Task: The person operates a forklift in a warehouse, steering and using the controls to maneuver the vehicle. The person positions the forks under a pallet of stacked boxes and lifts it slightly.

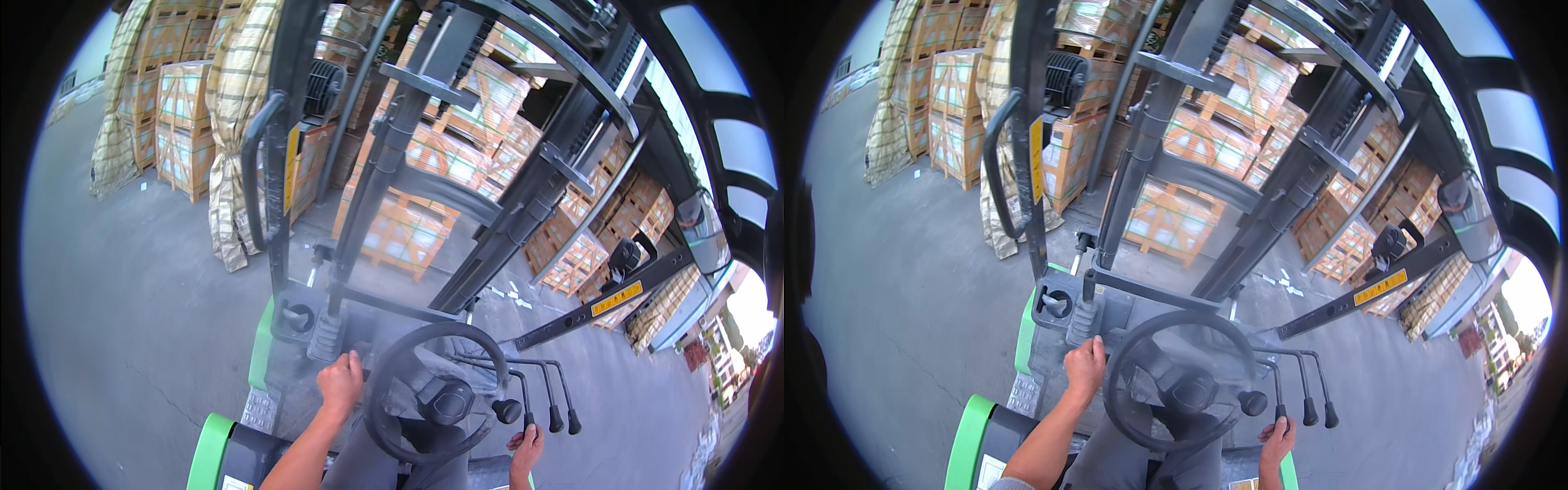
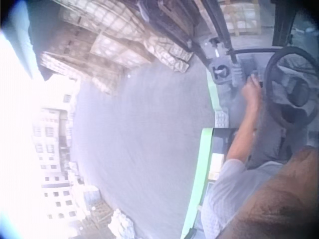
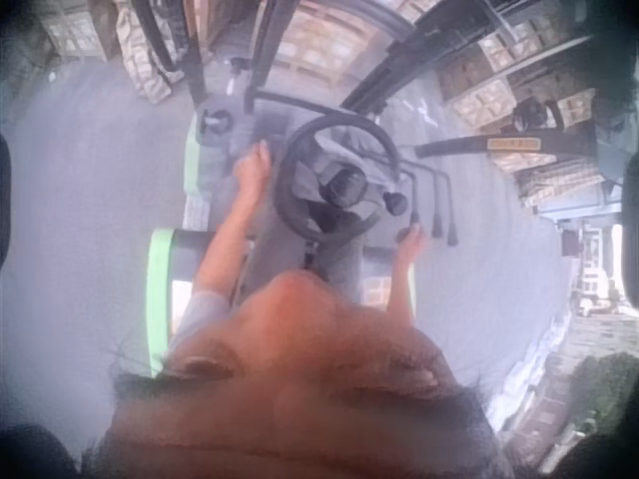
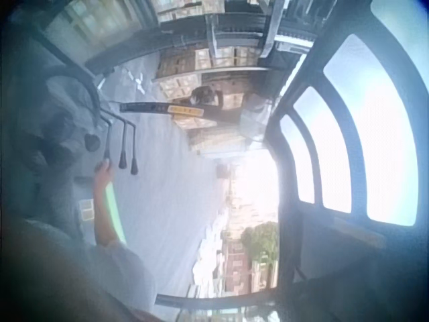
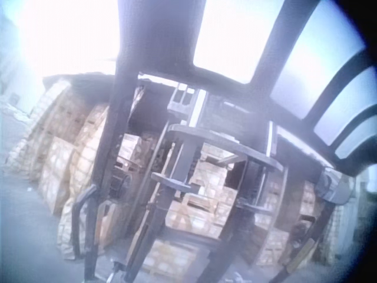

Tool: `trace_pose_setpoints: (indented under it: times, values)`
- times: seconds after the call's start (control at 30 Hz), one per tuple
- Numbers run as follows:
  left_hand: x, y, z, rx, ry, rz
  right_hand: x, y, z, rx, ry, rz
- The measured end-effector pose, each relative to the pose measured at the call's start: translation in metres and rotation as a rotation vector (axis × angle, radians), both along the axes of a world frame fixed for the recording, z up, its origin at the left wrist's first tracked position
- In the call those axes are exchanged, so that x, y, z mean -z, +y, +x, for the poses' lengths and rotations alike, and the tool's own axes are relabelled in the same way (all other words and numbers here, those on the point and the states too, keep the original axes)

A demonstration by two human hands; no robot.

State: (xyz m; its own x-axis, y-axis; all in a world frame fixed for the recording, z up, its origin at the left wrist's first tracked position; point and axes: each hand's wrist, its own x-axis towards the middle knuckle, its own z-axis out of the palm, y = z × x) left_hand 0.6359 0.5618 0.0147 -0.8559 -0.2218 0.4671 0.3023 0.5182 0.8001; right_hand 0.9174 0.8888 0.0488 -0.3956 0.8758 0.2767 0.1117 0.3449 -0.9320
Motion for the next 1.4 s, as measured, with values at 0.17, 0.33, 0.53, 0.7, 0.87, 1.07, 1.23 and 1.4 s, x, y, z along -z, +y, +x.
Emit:
trace_pose_setpoints:
  times: [0.17,0.33,0.53,0.7,0.87,1.07,1.23,1.4]
  values:
    - [0.004,0.002,0.0,0.011,-0.007,0.029,-0.003,-0.003,0.0,-0.021,0.01,-0.033]
    - [0.009,0.003,-0.003,0.013,0.003,0.041,-0.007,-0.009,-0.001,-0.028,0.014,-0.021]
    - [0.011,0.002,-0.003,0.016,-0.015,0.049,-0.021,-0.008,-0.002,-0.023,-0.067,0.031]
    - [0.004,-0.001,0.0,0.055,-0.064,0.06,-0.025,0.012,0.01,-0.086,-0.03,0.153]
    - [-0.001,-0.004,0.003,0.062,-0.106,0.019,-0.01,0.044,0.067,0.177,0.068,0.138]
    - [0.003,-0.002,0.001,0.07,-0.165,0.041,-0.015,0.091,0.092,0.411,0.15,0.024]
    - [0.013,-0.002,-0.002,0.064,-0.147,0.064,-0.033,0.131,0.059,0.064,0.128,-0.023]
    - [0.017,-0.001,-0.006,0.056,-0.137,0.073,-0.066,0.151,0.017,0.062,0.142,0.059]
